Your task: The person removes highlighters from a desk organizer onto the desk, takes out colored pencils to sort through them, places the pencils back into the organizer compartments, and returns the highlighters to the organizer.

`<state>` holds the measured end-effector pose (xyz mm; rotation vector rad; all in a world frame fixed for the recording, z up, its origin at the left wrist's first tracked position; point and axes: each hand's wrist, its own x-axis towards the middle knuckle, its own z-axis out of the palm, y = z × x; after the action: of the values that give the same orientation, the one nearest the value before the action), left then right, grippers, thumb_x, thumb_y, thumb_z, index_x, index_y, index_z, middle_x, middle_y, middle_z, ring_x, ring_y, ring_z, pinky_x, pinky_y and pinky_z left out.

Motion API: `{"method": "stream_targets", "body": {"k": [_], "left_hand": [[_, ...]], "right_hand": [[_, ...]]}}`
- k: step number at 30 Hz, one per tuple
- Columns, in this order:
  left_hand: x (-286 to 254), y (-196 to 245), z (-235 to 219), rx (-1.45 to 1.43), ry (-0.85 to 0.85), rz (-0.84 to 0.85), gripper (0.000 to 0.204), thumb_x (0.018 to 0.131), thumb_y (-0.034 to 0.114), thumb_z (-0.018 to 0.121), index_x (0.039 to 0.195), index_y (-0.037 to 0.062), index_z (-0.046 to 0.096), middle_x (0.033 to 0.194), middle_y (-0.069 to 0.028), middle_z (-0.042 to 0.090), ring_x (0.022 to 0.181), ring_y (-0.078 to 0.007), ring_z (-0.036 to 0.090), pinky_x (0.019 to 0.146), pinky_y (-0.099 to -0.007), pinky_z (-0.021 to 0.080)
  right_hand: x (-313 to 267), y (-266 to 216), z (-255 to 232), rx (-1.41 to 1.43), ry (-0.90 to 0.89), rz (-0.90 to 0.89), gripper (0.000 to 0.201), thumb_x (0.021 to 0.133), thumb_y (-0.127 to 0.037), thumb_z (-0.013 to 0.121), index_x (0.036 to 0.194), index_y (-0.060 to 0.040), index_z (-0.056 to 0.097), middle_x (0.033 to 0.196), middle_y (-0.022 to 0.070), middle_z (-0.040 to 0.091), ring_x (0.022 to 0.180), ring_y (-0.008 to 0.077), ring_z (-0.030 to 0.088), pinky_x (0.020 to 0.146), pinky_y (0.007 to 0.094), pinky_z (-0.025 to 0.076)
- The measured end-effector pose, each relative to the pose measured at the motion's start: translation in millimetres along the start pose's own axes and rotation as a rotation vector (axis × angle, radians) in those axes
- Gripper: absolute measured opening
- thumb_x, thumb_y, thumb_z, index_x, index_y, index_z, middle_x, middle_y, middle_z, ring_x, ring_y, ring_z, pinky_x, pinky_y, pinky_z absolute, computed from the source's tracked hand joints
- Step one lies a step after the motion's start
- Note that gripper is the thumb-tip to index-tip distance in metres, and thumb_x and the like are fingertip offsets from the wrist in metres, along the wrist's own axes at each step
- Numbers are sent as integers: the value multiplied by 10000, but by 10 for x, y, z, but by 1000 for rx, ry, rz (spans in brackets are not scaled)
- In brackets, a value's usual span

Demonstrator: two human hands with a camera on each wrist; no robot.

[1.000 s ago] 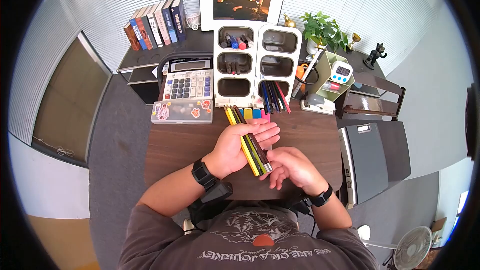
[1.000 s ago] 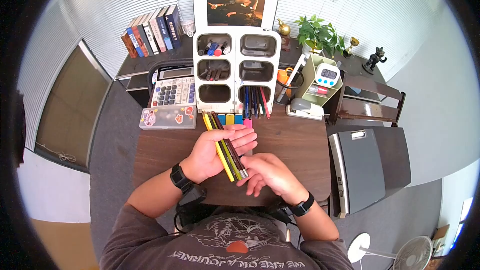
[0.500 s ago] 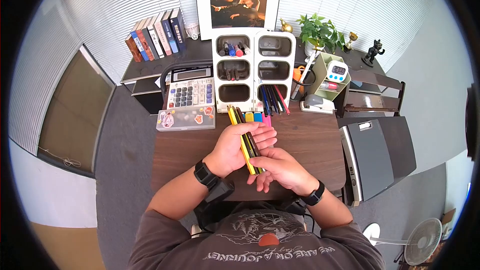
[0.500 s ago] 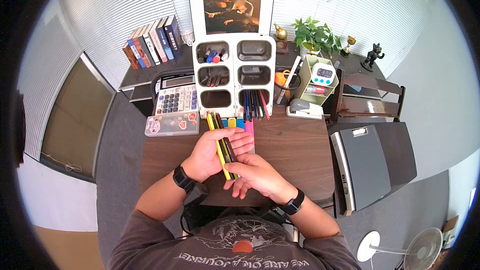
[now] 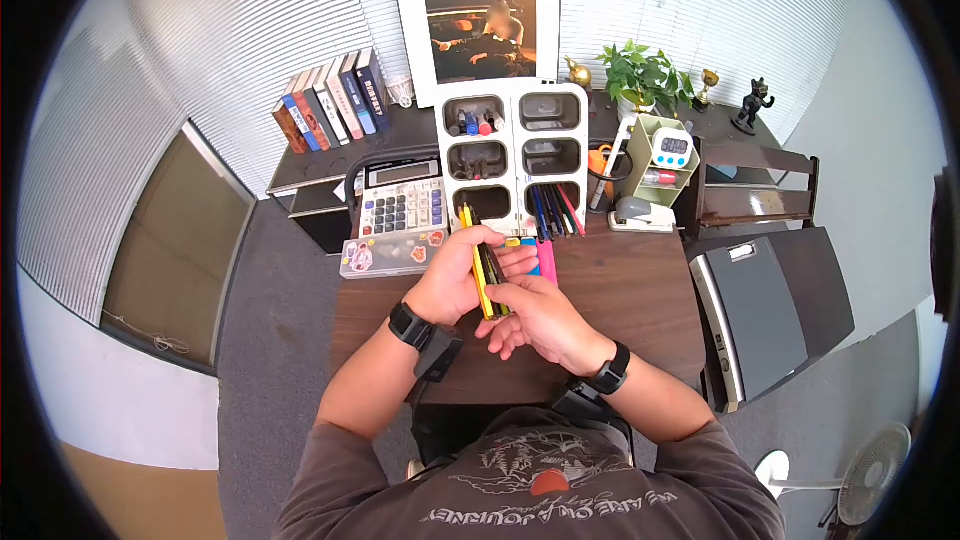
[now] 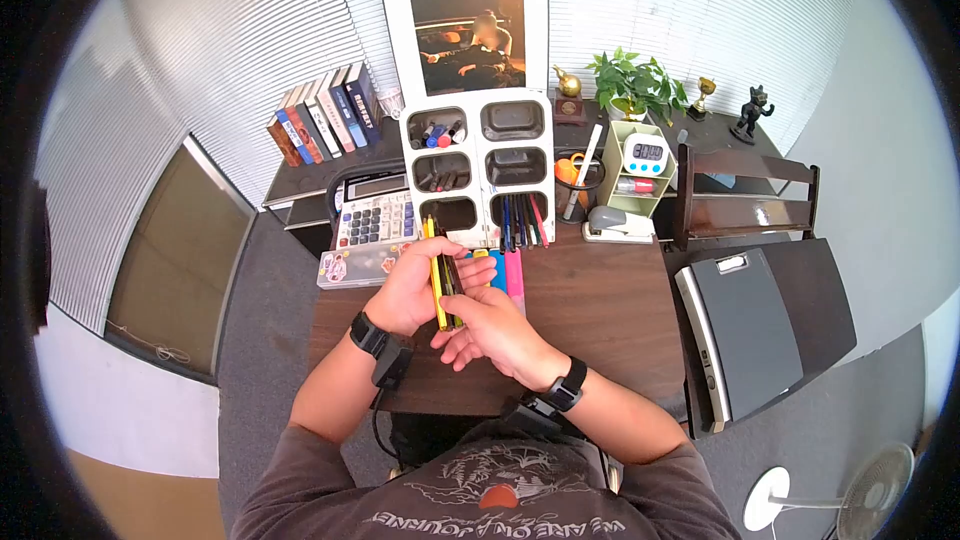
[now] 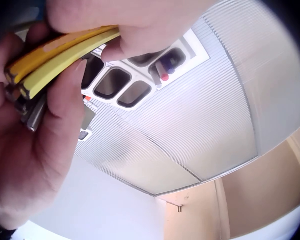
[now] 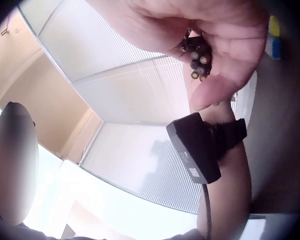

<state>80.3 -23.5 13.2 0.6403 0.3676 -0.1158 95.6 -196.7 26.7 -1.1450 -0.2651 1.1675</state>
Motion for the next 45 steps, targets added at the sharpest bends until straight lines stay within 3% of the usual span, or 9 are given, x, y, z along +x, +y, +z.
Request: {"method": "stream_targets", "body": {"k": [3, 16, 19, 24, 27, 37, 39, 43, 45], "left_hand": [[43, 140, 10, -63, -10, -112, 210, 891, 64, 538, 1055, -62, 499, 1196, -322, 600, 1163, -446, 629, 1042, -542, 529], [192, 209, -269, -78, -80, -84, 403, 934, 141, 497, 1217, -145, 497, 1309, -382, 563, 1283, -444, 565, 1127, -522, 453], [190, 183, -329, -46, -118, -114, 405, 953, 184, 497, 1216, -122, 527, 1309, -359, 584, 1234, -426, 604, 1091, -504, 483], [138, 179, -298, 95, -55, -65, 455, 979, 277, 528, 1289, -53, 563, 1209, -253, 668, 1022, -347, 700, 876, -441, 606], [116, 166, -281, 82, -61, -40, 478, 980, 298, 509, 1313, -41, 566, 1176, -228, 681, 1000, -325, 706, 832, -409, 619], [161, 200, -338, -34, -159, -82, 488, 966, 277, 438, 1321, -30, 572, 1240, -281, 646, 1081, -381, 676, 944, -471, 577], [158, 200, -295, -40, -109, -91, 456, 941, 288, 459, 1277, 4, 579, 1111, -234, 681, 900, -374, 676, 783, -466, 594], [155, 219, -327, -14, -171, -112, 440, 938, 279, 453, 1252, 7, 595, 1058, -210, 684, 851, -339, 661, 737, -466, 586], [97, 228, -214, -76, -13, -83, 419, 933, 255, 471, 1233, -2, 608, 1022, -197, 688, 762, -310, 641, 678, -477, 576]], "right_hand": [[56, -50, 71, 9, 10, -24, 301, 1040, -280, 551, 1121, 9, 558, 858, 189, 708, 605, 214, 691, 537, 319, 570], [361, -25, 86, 76, 18, -58, 273, 1040, -264, 528, 1113, -5, 577, 855, 180, 706, 619, 212, 690, 544, 325, 578], [375, -57, 119, 122, 30, -85, 256, 1042, -251, 526, 1102, -9, 585, 849, 160, 700, 635, 212, 697, 555, 323, 582], [462, -102, 132, 239, 75, -97, 226, 1043, -238, 533, 1094, -23, 581, 838, 120, 687, 644, 213, 702, 556, 325, 586], [507, -78, 116, 230, 91, -95, 220, 1042, -235, 538, 1077, -21, 574, 841, 119, 691, 645, 213, 704, 559, 326, 589], [548, 27, 9, 265, 68, -180, 301, 1034, -303, 486, 1073, -11, 549, 809, 151, 701, 619, 261, 701, 560, 373, 588], [529, 9, 19, 211, 55, -172, 285, 1024, -286, 485, 1081, -13, 540, 803, 153, 702, 622, 264, 702, 562, 379, 585], [522, -11, 26, 240, 53, -183, 273, 1030, -270, 472, 1083, -10, 539, 797, 153, 705, 622, 263, 703, 559, 369, 582], [531, -22, 27, 213, 79, -184, 255, 1032, -243, 475, 1075, -2, 542, 791, 153, 706, 621, 259, 702, 552, 355, 574]]}}
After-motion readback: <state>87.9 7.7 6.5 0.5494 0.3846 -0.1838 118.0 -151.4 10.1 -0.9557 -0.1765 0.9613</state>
